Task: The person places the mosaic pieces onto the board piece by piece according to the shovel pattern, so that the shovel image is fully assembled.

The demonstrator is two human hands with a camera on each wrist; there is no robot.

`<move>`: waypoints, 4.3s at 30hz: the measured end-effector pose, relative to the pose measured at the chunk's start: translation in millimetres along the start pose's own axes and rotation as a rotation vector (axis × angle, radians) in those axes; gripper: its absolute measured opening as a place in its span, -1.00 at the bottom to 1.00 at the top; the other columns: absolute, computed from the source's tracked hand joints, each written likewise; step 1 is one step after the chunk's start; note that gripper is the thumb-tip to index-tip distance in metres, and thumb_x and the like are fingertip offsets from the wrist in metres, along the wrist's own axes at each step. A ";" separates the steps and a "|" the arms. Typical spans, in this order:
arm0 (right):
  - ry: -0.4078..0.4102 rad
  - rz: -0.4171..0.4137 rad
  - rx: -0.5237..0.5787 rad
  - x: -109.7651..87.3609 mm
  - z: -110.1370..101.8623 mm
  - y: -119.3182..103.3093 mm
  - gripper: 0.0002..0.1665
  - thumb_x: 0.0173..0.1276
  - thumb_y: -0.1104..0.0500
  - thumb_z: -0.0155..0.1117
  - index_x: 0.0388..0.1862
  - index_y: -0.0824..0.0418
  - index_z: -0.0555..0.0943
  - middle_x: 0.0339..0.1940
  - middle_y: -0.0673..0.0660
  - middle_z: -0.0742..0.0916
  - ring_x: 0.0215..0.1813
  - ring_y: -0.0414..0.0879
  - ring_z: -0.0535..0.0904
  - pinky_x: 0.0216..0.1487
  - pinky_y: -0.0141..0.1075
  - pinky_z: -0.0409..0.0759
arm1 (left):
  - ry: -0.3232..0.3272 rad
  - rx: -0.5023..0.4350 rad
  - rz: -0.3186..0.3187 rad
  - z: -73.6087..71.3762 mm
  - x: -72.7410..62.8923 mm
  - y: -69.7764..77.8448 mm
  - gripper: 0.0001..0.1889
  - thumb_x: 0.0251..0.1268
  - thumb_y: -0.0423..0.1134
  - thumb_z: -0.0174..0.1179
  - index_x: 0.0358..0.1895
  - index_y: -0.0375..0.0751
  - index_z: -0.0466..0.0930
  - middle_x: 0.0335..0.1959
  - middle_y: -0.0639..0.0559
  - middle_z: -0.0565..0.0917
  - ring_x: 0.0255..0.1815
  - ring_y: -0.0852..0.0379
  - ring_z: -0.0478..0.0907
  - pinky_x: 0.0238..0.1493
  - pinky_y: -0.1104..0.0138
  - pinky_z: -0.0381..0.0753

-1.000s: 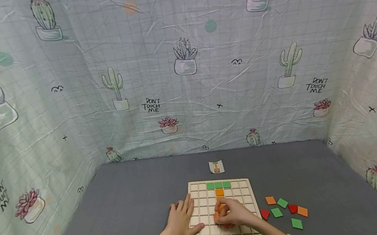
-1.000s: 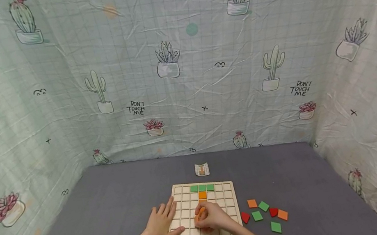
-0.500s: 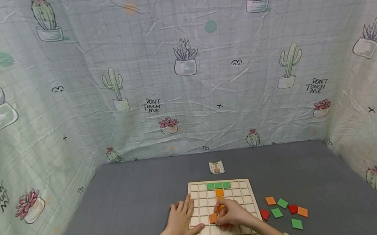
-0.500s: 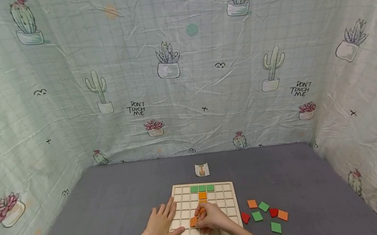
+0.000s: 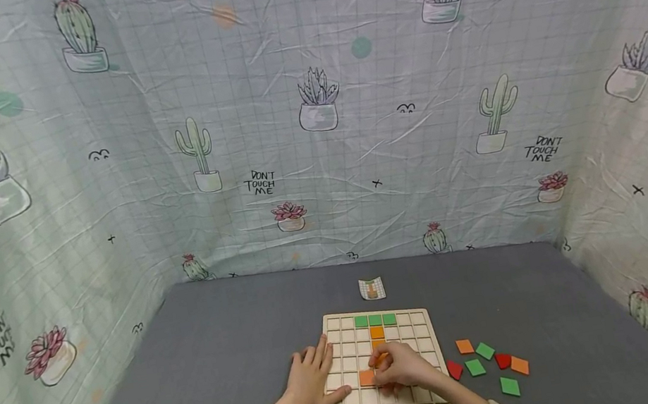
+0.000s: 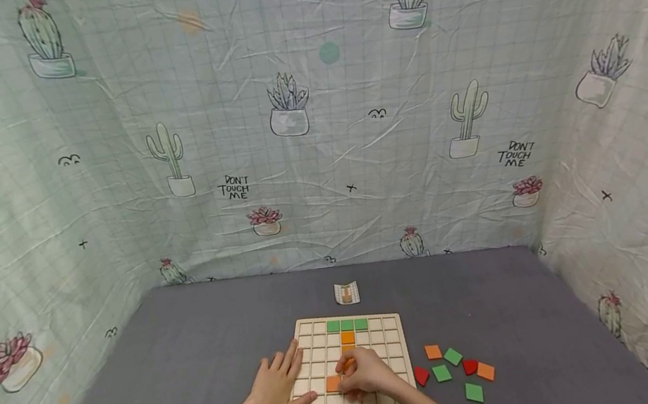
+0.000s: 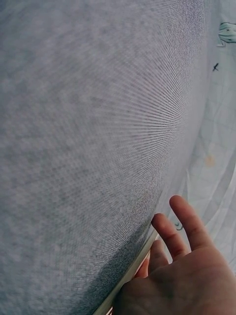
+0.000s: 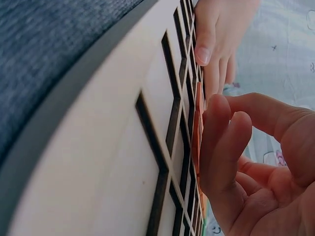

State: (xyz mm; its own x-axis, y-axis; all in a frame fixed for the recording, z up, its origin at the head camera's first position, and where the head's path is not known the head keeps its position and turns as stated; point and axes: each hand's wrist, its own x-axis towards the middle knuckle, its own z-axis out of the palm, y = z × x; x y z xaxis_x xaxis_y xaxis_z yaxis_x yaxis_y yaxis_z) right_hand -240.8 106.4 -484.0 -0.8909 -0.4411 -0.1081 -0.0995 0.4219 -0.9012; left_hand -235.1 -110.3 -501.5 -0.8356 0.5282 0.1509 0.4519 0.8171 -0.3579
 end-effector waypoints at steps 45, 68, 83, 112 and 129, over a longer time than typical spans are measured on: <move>-0.056 -0.017 0.102 -15.8 -36.7 13.5 -0.66 0.16 0.25 0.20 -0.12 0.42 0.49 -0.46 0.24 0.67 -0.58 -0.12 0.59 -0.62 -0.34 0.47 | 0.009 -0.023 0.011 -2.9 -0.4 -1.8 -0.15 0.11 0.44 -0.31 0.27 -0.17 0.27 0.31 -0.10 0.28 0.01 0.01 0.38 -0.17 0.09 0.33; 0.036 0.007 0.054 -48.4 -88.6 38.6 -0.57 0.19 0.20 0.20 -0.04 0.46 0.44 -0.44 0.32 0.69 -0.57 -0.10 0.57 -0.63 -0.34 0.45 | 0.001 -0.040 0.010 -1.4 0.2 -0.8 -0.14 0.11 0.44 -0.33 0.27 -0.17 0.27 0.32 -0.12 0.26 0.04 0.01 0.37 -0.17 0.10 0.32; 0.065 0.057 0.049 -65.5 -122.0 53.8 -0.50 0.20 0.19 0.19 0.01 0.51 0.39 -0.42 0.21 0.70 -0.50 -0.09 0.60 -0.57 -0.25 0.51 | 0.001 -0.023 0.009 -0.3 0.2 -1.1 -0.14 0.11 0.45 -0.35 0.27 -0.16 0.27 0.32 -0.10 0.26 0.02 0.01 0.37 -0.19 0.10 0.32; -0.113 0.082 -0.051 -53.6 -169.5 71.3 -0.56 0.18 0.28 0.14 -0.01 0.55 0.39 -0.40 0.23 0.72 -0.52 -0.13 0.58 -0.62 -0.37 0.29 | 0.003 -0.044 0.011 0.1 0.1 -0.9 -0.14 0.11 0.44 -0.33 0.27 -0.18 0.26 0.32 -0.11 0.27 0.05 0.00 0.37 -0.17 0.09 0.32; -0.073 0.086 -0.140 -39.2 -167.3 78.4 -0.69 0.08 0.28 0.27 -0.21 0.46 0.54 -0.61 0.07 0.65 -0.61 -0.20 0.43 -0.54 -0.30 0.40 | 0.012 -0.038 0.013 1.6 1.4 -1.3 -0.14 0.11 0.45 -0.35 0.28 -0.17 0.26 0.32 -0.11 0.26 0.04 0.01 0.37 -0.20 0.10 0.33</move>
State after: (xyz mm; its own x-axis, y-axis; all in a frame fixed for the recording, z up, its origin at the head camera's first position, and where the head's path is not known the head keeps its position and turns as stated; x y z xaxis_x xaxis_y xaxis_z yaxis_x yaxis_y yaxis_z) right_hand -287.8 289.2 -480.3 -0.8646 -0.4531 -0.2172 -0.0896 0.5643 -0.8207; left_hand -237.3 -111.0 -502.3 -0.8256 0.5418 0.1577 0.4749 0.8180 -0.3247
